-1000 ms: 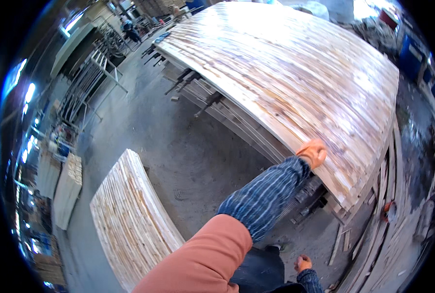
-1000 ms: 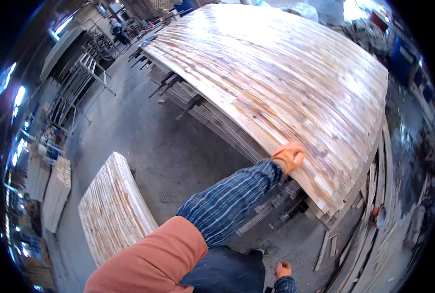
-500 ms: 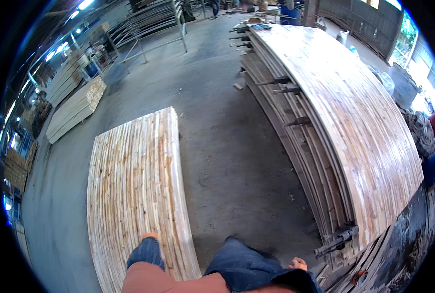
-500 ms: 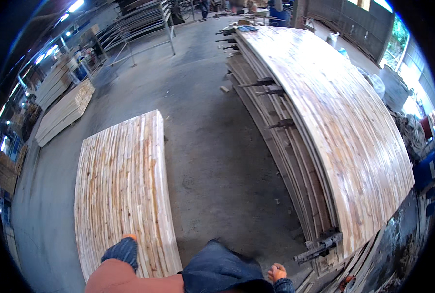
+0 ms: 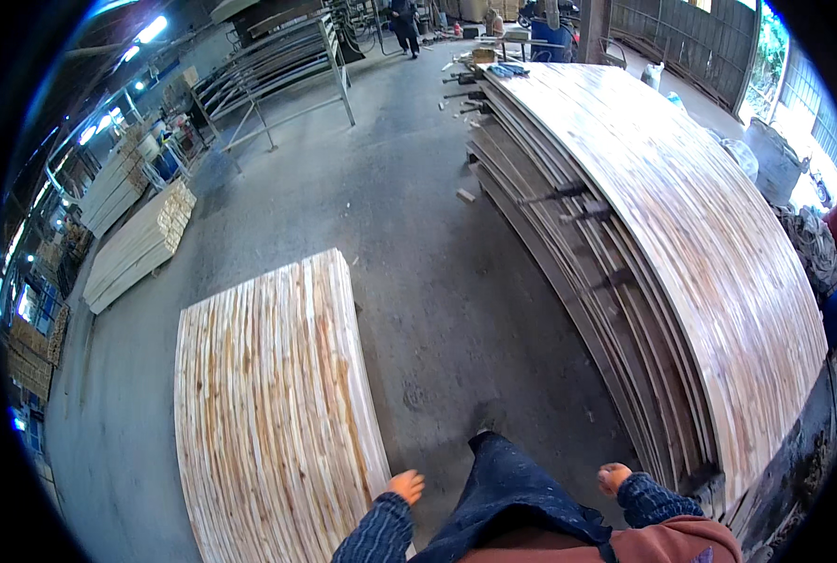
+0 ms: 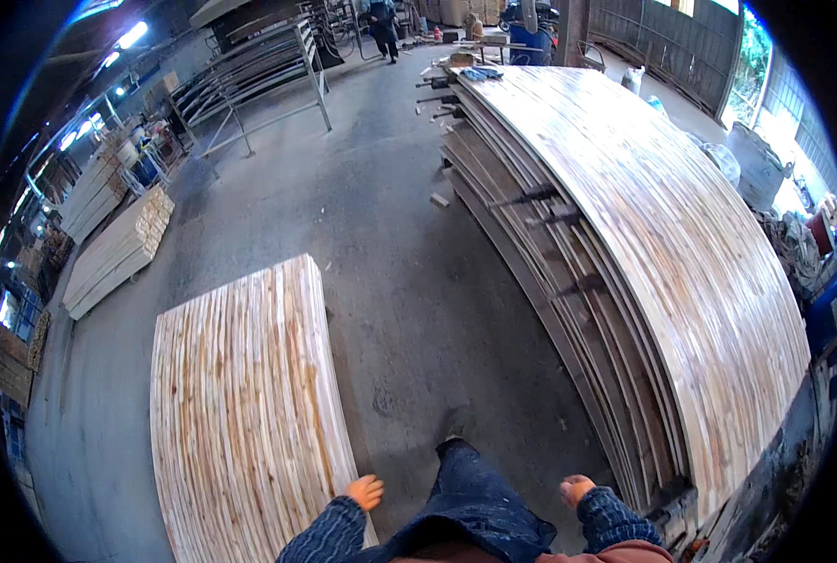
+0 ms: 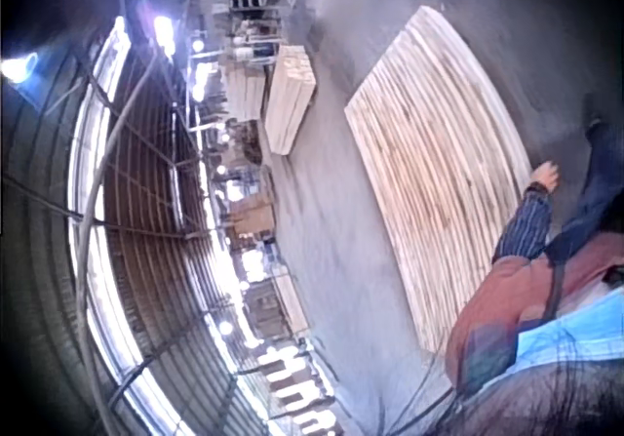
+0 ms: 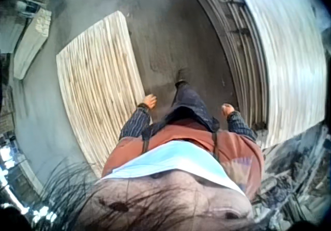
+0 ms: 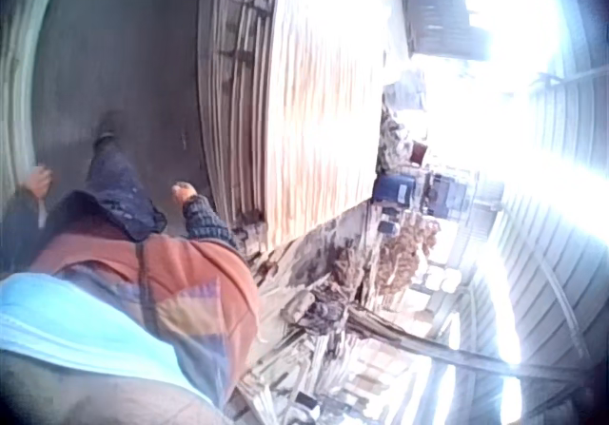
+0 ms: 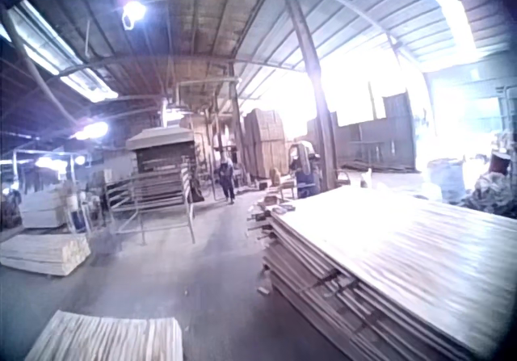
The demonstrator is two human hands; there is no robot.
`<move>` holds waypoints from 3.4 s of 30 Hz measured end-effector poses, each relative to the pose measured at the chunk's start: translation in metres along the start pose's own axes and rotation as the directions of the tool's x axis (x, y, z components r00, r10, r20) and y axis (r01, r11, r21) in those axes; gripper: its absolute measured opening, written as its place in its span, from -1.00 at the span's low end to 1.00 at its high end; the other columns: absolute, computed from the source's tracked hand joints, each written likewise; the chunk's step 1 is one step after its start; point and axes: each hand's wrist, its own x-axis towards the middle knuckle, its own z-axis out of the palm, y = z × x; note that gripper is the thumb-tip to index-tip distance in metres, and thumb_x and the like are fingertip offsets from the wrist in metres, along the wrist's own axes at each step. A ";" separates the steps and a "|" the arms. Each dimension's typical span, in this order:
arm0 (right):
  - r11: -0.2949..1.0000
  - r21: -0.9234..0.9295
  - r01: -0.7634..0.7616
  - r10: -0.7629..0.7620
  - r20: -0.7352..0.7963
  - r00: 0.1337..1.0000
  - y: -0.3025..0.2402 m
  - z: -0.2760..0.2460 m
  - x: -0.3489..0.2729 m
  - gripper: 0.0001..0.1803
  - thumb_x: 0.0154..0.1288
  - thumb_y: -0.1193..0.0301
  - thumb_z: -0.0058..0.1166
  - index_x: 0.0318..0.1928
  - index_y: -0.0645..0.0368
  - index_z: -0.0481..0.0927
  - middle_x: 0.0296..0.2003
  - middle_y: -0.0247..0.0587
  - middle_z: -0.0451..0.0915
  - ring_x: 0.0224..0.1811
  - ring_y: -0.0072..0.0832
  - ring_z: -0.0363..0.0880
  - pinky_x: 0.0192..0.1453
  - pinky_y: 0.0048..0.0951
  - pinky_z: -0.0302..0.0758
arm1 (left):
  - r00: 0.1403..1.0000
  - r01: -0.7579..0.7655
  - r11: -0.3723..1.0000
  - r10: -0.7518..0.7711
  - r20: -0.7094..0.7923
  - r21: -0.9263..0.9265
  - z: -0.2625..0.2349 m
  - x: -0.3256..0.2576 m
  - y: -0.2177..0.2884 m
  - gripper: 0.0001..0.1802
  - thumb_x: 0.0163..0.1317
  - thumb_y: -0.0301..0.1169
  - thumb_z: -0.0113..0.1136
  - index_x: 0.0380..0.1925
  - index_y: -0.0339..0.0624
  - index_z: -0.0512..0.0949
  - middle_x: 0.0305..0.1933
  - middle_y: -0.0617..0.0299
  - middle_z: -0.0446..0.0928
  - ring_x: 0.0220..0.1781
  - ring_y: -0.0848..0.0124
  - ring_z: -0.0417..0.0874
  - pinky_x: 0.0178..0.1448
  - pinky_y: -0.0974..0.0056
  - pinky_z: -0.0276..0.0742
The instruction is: The person applies adhesive to the edges of wood strips using a metal scraper, aligns the strips onto a stack of panels, and tightens several heavy-duty metal clamps using a wrench.
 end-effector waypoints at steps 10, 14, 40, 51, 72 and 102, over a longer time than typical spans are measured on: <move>0.991 -0.114 -0.072 0.086 0.118 0.989 -0.226 0.072 0.127 -0.92 0.32 0.43 0.07 -0.33 0.14 0.55 -0.51 -0.35 0.43 -0.52 -0.39 0.46 -0.50 -0.32 0.36 | 0.955 -0.207 0.780 0.031 -0.294 -0.590 -0.095 0.040 0.205 -0.58 0.40 -0.18 0.03 0.10 -0.25 0.43 0.17 -0.10 0.48 0.17 0.02 0.51 0.11 0.05 0.48; 0.975 0.004 0.224 -0.224 0.029 0.974 -0.424 0.204 0.170 -0.76 0.28 0.44 0.14 -0.05 0.15 0.51 -0.50 -0.34 0.47 -0.53 -0.47 0.48 -0.55 -0.44 0.38 | 0.996 -0.057 0.758 -0.001 -0.089 -0.650 -0.198 0.064 0.088 -0.77 0.28 -0.17 -0.08 -0.34 -0.03 0.47 -0.23 0.07 0.49 -0.20 0.11 0.51 -0.22 0.06 0.46; 0.907 0.360 -0.217 0.134 0.242 0.961 -0.772 0.352 0.431 -0.92 0.43 0.41 -0.11 -0.24 -0.05 0.46 -0.51 -0.43 0.35 -0.61 -0.49 0.28 -0.60 -0.41 0.15 | 0.944 -0.262 0.898 0.162 -0.288 -0.354 -0.489 0.470 0.877 -0.34 0.30 -0.04 0.18 0.30 -0.13 0.33 0.32 -0.04 0.42 0.34 0.01 0.44 0.39 -0.12 0.24; 0.957 0.112 0.268 -0.232 -0.259 0.938 -1.147 0.462 0.602 -0.56 0.30 0.32 0.14 0.17 0.13 0.48 -0.24 -0.26 0.58 -0.33 -0.49 0.57 -0.35 -0.47 0.46 | 0.897 0.247 0.800 -0.402 -0.184 -0.547 -0.578 0.549 0.891 -0.57 0.36 -0.09 -0.15 0.16 0.07 0.41 0.18 0.17 0.48 0.13 0.15 0.50 0.08 0.04 0.42; 0.913 0.399 0.086 0.129 -0.482 0.866 -1.389 0.506 0.730 -0.50 0.25 0.33 0.14 0.20 0.15 0.47 0.01 -0.19 0.58 -0.15 -0.43 0.61 -0.08 -0.34 0.52 | 0.961 -0.275 0.955 0.269 -0.066 -0.107 -0.587 0.926 1.597 -0.35 0.31 -0.02 0.18 0.28 -0.14 0.37 0.25 -0.06 0.49 0.27 -0.04 0.49 0.26 -0.17 0.35; 0.846 -0.354 0.399 -0.457 -0.867 0.198 -1.796 0.347 0.977 -0.42 0.24 0.27 0.14 0.26 0.15 0.39 0.24 0.03 0.43 0.34 -0.12 0.36 0.42 -0.27 0.27 | 0.971 0.004 0.961 -0.070 0.228 0.278 -0.510 1.058 1.788 -0.50 0.38 -0.04 0.01 0.15 -0.13 0.44 0.13 -0.06 0.55 0.08 0.10 0.60 -0.02 0.06 0.49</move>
